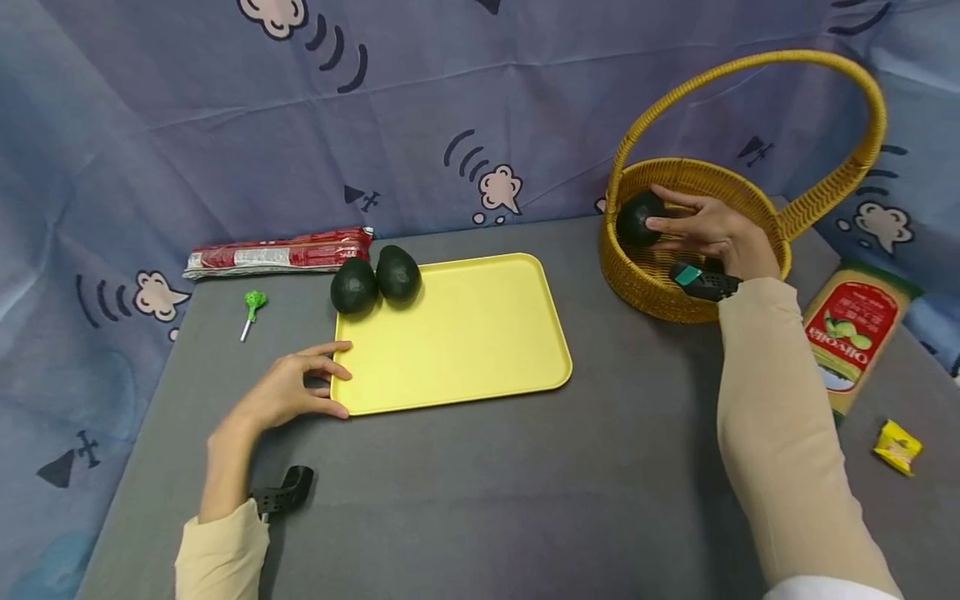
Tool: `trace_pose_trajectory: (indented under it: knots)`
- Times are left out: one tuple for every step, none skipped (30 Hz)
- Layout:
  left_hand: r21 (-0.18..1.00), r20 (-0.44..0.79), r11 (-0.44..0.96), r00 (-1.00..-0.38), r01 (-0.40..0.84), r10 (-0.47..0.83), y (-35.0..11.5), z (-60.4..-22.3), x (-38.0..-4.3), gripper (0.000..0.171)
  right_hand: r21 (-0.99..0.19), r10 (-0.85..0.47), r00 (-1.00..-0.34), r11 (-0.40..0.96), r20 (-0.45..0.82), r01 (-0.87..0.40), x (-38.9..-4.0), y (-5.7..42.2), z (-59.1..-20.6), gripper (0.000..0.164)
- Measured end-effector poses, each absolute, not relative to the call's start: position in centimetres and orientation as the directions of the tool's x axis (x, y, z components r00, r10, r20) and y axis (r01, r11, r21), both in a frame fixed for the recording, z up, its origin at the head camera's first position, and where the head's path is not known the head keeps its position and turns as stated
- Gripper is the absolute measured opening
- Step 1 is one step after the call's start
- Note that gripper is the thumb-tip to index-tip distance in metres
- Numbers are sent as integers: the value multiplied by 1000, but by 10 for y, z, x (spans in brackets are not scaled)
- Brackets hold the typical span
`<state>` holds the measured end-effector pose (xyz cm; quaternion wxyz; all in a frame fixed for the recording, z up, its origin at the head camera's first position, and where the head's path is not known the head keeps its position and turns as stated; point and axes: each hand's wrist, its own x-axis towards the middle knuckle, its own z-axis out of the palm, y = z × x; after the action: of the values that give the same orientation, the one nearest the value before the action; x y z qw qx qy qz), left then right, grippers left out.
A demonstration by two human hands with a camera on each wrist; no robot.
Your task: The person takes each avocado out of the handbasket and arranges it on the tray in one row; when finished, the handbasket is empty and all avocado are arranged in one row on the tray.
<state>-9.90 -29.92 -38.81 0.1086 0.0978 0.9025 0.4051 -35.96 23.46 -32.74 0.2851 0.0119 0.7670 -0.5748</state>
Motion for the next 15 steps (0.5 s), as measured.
trace_pose_trajectory:
  knots:
    - [752, -117, 653, -957, 88, 264, -299, -388, -99, 42, -880, -313, -840, 329, -444, 342, -358, 235, -327, 80]
    - [750, -117, 655, -957, 90, 265, -299, -387, -98, 41, -889, -320, -841, 298, -437, 348, -357, 235, -327, 80]
    - [749, -116, 657, -957, 91, 265, -300, -387, -98, 41, -896, -330, -841, 274, -429, 350, -355, 236, -327, 80]
    - [746, -118, 660, -958, 88, 262, -300, -387, -97, 41, -905, -342, -842, 242, -418, 351, -354, 236, -328, 79]
    - [746, -120, 660, -958, 86, 260, -300, -388, -97, 41, -912, -356, -841, 213, -406, 350, -353, 236, -329, 79]
    - [745, -121, 662, -958, 85, 259, -301, -388, -97, 41, -918, -367, -842, 196, -396, 346, -352, 237, -329, 78]
    - [745, -122, 661, -958, 83, 259, -301, -388, -96, 41, -924, -381, -842, 184, -382, 337, -351, 237, -330, 78]
    - [744, -123, 663, -958, 83, 258, -301, -389, -96, 42, -929, -398, -839, 166, -371, 331, -351, 238, -331, 77]
    - [745, -124, 662, -958, 81, 257, -301, -389, -96, 42, -934, -407, -840, 177, -357, 311, -350, 239, -332, 76]
    - [746, -125, 661, -958, 80, 258, -301, -389, -97, 42, -938, -414, -842, 168, -347, 304, -350, 240, -332, 76]
    - [749, -123, 657, -958, 83, 261, -301, -390, -97, 42, -942, -417, -844, 167, -336, 293, -349, 241, -332, 76]
    - [751, -121, 655, -957, 86, 264, -301, -390, -97, 43, -945, -417, -849, 168, -326, 280, -349, 242, -332, 75]
    - [755, -119, 650, -956, 88, 268, -300, -389, -98, 43, -947, -413, -853, 170, -319, 272, -348, 242, -331, 75]
    - [757, -117, 647, -955, 91, 271, -300, -389, -98, 43, -950, -413, -856, 170, -311, 263, -346, 243, -330, 75]
    - [758, -116, 645, -954, 94, 275, -299, -389, -99, 43, -952, -408, -861, 170, -304, 255, -345, 243, -328, 76]
